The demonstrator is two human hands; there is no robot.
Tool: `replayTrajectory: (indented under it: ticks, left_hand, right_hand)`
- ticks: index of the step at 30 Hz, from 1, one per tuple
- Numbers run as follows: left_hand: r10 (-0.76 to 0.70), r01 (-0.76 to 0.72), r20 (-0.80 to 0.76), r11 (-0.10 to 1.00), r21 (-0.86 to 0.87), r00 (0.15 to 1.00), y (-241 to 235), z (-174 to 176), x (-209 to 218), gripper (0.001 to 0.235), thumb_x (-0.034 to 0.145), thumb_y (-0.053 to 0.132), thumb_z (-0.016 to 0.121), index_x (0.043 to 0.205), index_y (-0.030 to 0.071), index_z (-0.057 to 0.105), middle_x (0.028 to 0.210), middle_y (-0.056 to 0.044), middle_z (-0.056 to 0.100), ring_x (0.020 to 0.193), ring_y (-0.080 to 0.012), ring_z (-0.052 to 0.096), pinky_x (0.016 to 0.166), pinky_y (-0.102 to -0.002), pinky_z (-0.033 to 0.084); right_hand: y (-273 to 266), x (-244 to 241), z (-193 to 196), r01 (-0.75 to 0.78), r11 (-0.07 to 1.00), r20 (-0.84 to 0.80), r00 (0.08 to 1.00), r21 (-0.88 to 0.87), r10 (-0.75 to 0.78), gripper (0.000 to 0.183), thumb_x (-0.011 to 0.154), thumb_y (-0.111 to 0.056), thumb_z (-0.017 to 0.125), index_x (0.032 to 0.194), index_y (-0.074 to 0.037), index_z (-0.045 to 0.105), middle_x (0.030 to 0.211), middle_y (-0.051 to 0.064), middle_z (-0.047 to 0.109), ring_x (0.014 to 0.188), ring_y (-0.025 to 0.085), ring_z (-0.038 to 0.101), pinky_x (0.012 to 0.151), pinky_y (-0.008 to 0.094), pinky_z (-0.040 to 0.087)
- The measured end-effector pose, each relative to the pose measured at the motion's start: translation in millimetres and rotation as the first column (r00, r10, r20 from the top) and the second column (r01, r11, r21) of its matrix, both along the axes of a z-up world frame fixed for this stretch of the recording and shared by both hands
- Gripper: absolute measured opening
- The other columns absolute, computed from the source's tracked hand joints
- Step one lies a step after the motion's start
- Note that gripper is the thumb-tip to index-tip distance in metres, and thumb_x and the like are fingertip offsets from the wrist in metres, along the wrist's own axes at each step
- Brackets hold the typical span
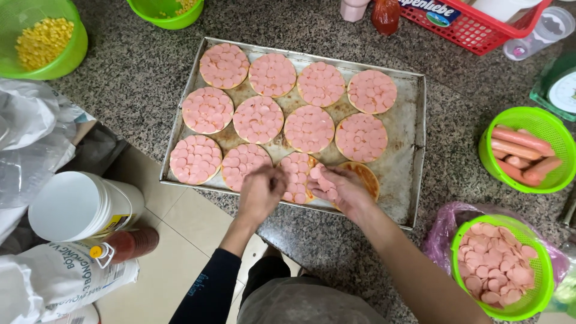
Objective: Frying donuts in a pan and assembling toppings (ham and sausage) on pastry bases.
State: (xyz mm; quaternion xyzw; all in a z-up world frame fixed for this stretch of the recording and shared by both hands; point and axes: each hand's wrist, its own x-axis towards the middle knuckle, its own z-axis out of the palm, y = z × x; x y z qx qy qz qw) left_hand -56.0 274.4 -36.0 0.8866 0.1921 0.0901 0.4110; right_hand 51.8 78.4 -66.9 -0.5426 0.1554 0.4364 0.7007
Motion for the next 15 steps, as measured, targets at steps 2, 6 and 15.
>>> replayTrajectory:
  ticks: [2, 6, 15]
  left_hand:
    - [-0.035, 0.035, -0.034, 0.999, -0.001, 0.999, -4, -7, 0, 0.01, 0.084, 0.015, 0.07, 0.084, 0.006, 0.074, 0.082, -0.012, 0.071, 0.071, -0.0288, 0.07, 0.081, -0.044, 0.049]
    - [-0.026, 0.044, -0.101, 0.984, 0.175, 0.995, -7, -21, 1, 0.01, 0.084, 0.017, 0.071, 0.082, 0.007, 0.072, 0.082, -0.011, 0.07, 0.078, -0.0302, 0.068, 0.098, -0.049, 0.042]
    - [-0.002, -0.001, 0.008, 0.953, 0.301, 1.0, -9, -23, 0, 0.013, 0.085, 0.019, 0.072, 0.09, 0.006, 0.072, 0.091, -0.012, 0.07, 0.087, -0.0321, 0.069, 0.093, -0.049, 0.044]
  right_hand:
    - [0, -1, 1, -0.003, 1.0, -0.01, 1.0, -0.021, 0.003, 0.039, 0.098, -0.019, 0.062, 0.127, 0.005, 0.057, 0.117, 0.021, 0.071, 0.103, 0.03, 0.073, 0.092, 0.041, 0.061]
    - [-4, 1, -7, -0.019, 1.0, -0.012, 1.0, -0.011, 0.019, 0.037, 0.097, -0.021, 0.064, 0.125, 0.003, 0.059, 0.114, 0.019, 0.072, 0.099, 0.028, 0.073, 0.087, 0.04, 0.062]
    - [3, -1, 20, -0.012, 0.997, -0.006, 1.0, -0.077, 0.012, 0.036, 0.097, -0.019, 0.063, 0.126, 0.002, 0.058, 0.114, 0.021, 0.072, 0.098, 0.029, 0.075, 0.087, 0.039, 0.064]
